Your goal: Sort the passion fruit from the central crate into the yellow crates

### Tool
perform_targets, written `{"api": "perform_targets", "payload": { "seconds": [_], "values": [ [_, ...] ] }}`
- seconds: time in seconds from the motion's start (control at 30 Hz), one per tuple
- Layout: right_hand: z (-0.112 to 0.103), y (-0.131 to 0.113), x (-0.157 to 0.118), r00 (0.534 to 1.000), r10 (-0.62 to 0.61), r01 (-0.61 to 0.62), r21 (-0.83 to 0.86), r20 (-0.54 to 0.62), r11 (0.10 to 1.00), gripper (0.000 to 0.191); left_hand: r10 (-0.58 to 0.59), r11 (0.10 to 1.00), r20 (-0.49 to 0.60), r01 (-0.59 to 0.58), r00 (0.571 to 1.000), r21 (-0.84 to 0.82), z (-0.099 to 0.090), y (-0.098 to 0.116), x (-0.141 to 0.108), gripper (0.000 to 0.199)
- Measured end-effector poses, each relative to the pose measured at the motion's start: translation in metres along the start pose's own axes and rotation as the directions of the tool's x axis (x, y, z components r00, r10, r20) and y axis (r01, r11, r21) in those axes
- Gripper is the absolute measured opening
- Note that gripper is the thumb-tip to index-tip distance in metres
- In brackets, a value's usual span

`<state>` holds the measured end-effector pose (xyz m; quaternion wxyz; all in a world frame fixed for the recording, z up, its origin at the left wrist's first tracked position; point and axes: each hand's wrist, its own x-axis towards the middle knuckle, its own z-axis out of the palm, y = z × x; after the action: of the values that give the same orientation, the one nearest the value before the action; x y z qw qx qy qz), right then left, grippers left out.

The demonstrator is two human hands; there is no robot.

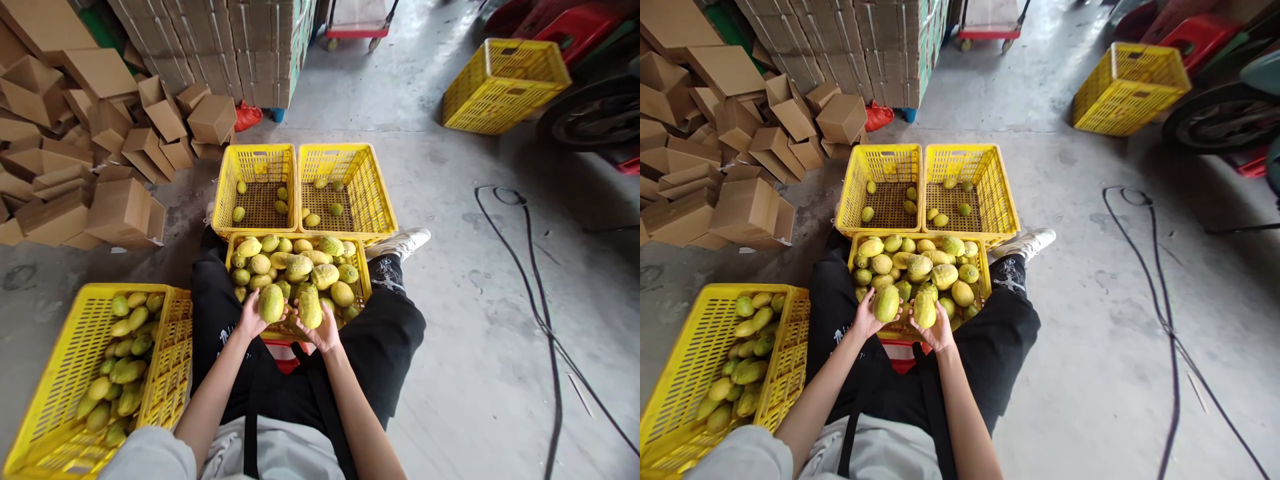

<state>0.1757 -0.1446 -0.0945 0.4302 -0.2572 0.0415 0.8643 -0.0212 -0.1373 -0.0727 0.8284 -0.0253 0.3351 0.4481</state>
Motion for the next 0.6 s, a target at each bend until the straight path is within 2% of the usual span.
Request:
{"api": "perform_targets", "payload": {
  "seconds": [0.07, 0.3, 0.47, 0.6],
  "values": [
    [0.002, -0.002, 0.000, 1.000, -0.007, 0.007, 0.003, 0.007, 1.000, 0.044, -0.005, 0.999, 0.000, 0.005, 1.000, -0.047, 0.000, 0.002, 0.000, 0.048],
    [0.003, -0.003, -0.002, 0.998, -0.056, 0.057, -0.043, 0.018, 0.997, 0.047, 0.001, 0.994, 0.006, -0.001, 1.000, -0.109, -0.007, 0.001, 0.002, 0.028],
    [-0.002, 0.000, -0.002, 0.997, -0.067, 0.066, -0.027, -0.030, 0.997, 0.039, 0.004, 0.999, -0.034, -0.006, 0.999, -0.051, -0.009, -0.001, 0.004, 0.031],
    [-0.001, 0.001, -0.001, 0.997, -0.079, 0.079, -0.004, -0.009, 0.997, 0.032, 0.036, 0.999, -0.076, -0.036, 0.996, 0.012, -0.014, -0.004, 0.006, 0.037]
  ]
}}
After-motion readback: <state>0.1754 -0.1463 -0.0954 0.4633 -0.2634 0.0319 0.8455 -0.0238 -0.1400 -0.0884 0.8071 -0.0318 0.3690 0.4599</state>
